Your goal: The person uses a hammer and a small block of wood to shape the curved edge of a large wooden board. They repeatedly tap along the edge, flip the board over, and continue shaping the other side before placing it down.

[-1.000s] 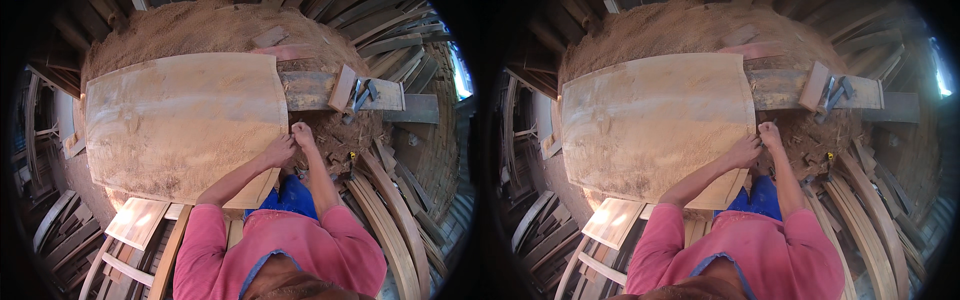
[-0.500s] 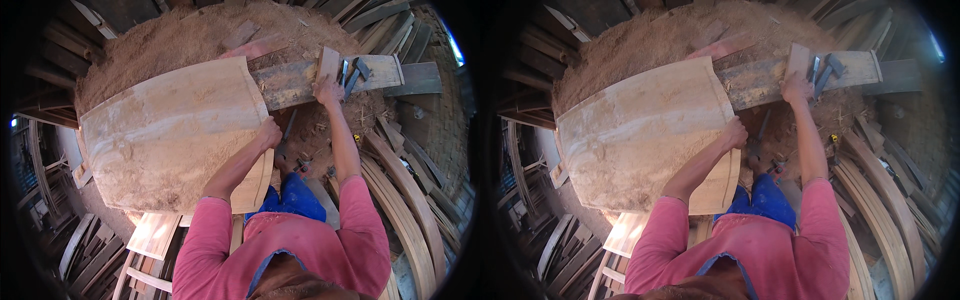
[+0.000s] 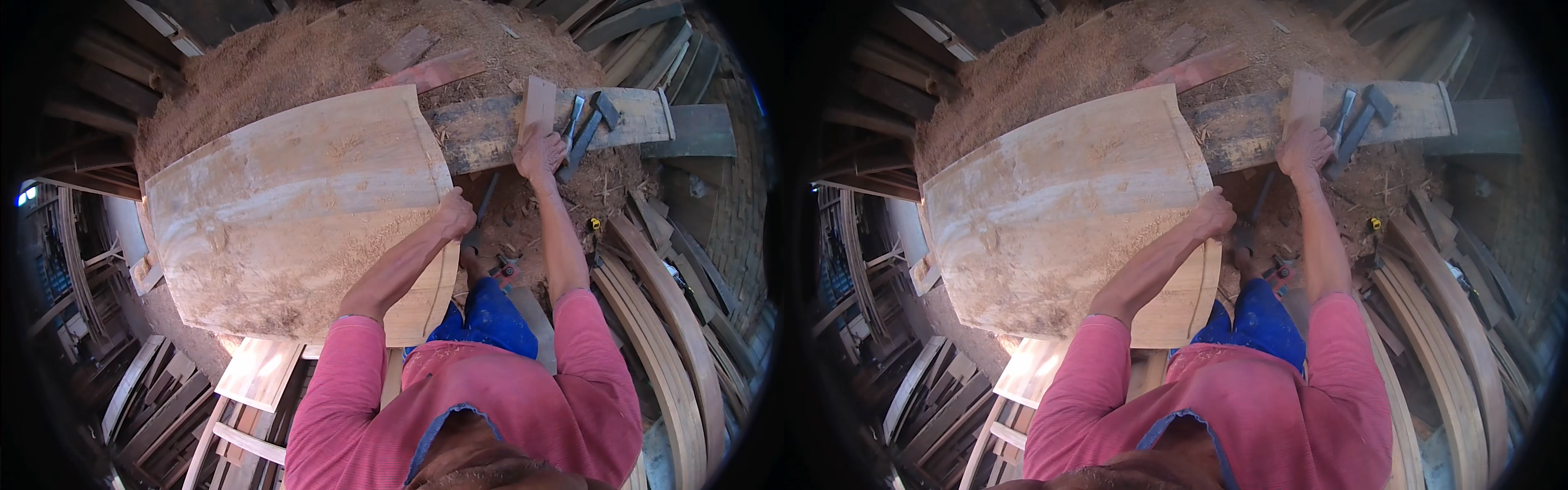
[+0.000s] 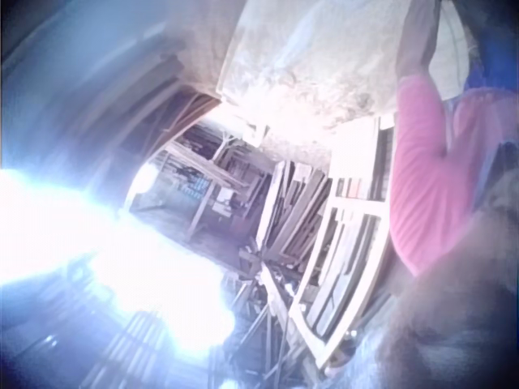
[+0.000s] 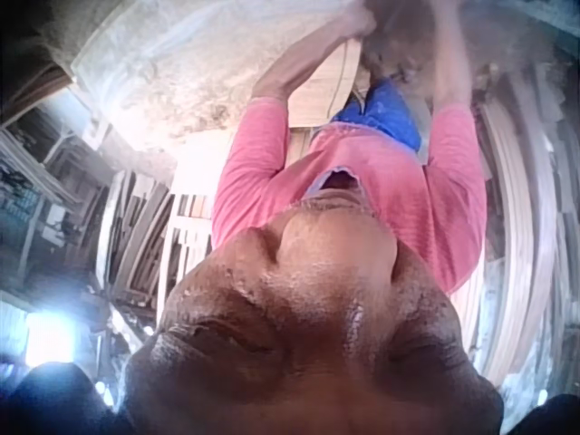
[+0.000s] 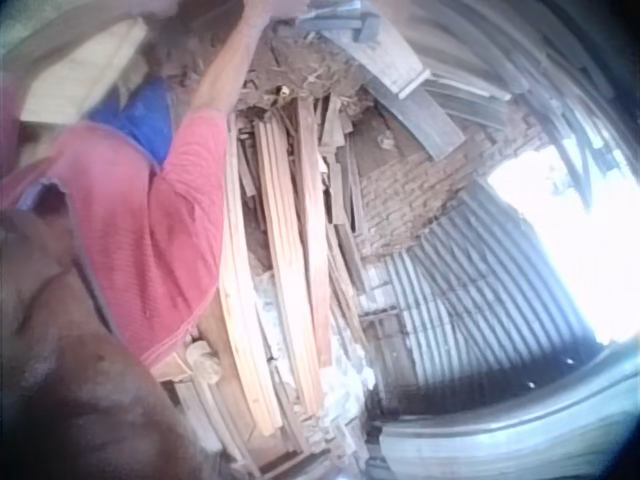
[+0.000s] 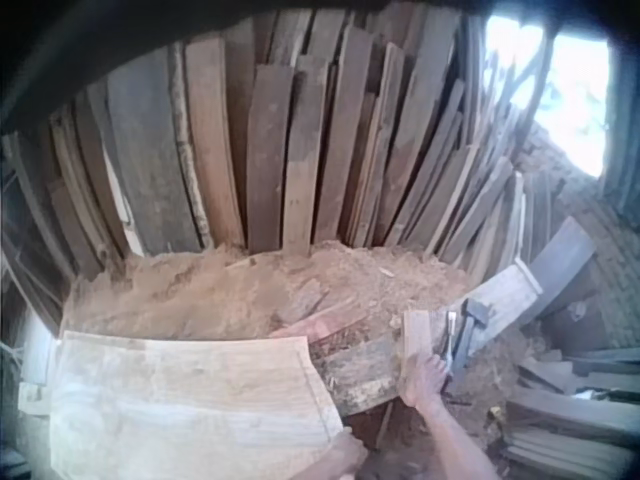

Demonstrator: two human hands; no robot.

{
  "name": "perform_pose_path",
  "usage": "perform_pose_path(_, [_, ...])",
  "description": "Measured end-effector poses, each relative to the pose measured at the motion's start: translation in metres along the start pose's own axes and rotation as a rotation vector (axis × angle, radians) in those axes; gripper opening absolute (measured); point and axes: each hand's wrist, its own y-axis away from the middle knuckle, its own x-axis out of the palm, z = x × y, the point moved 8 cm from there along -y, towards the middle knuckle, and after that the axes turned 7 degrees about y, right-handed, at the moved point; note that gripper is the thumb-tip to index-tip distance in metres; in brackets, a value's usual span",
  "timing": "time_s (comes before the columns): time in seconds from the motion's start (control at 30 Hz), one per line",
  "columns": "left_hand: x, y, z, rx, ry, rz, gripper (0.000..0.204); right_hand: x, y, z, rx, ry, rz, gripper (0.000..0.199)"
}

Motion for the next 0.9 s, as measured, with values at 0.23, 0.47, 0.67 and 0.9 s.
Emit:
perform_pose_path(0.23, [-0.001,0.004,0.001,-0.016,-0.006,-0.072,0.029,-0.022,0.036,0.019,-0.144,0.037,0.023,0.069])
perform_pose_path(0.47, [-0.014,0.014,-0.003,0.005,0.02,-0.074,0.03,0.011,0.06,0.018,-0.08,-0.107,0.086,0.074])
perform_pose_path(0.67, [-0.02,0.024,-0.006,0.028,0.011,-0.133,0.013,0.024,0.105,0.008,-0.284,-0.176,0.06,0.077])
perform_pose_path(0.9, [-0.02,0.025,-0.008,0.027,0.048,-0.22,0.012,0.025,0.161,0.015,-0.587,-0.255,0.035,0.064])
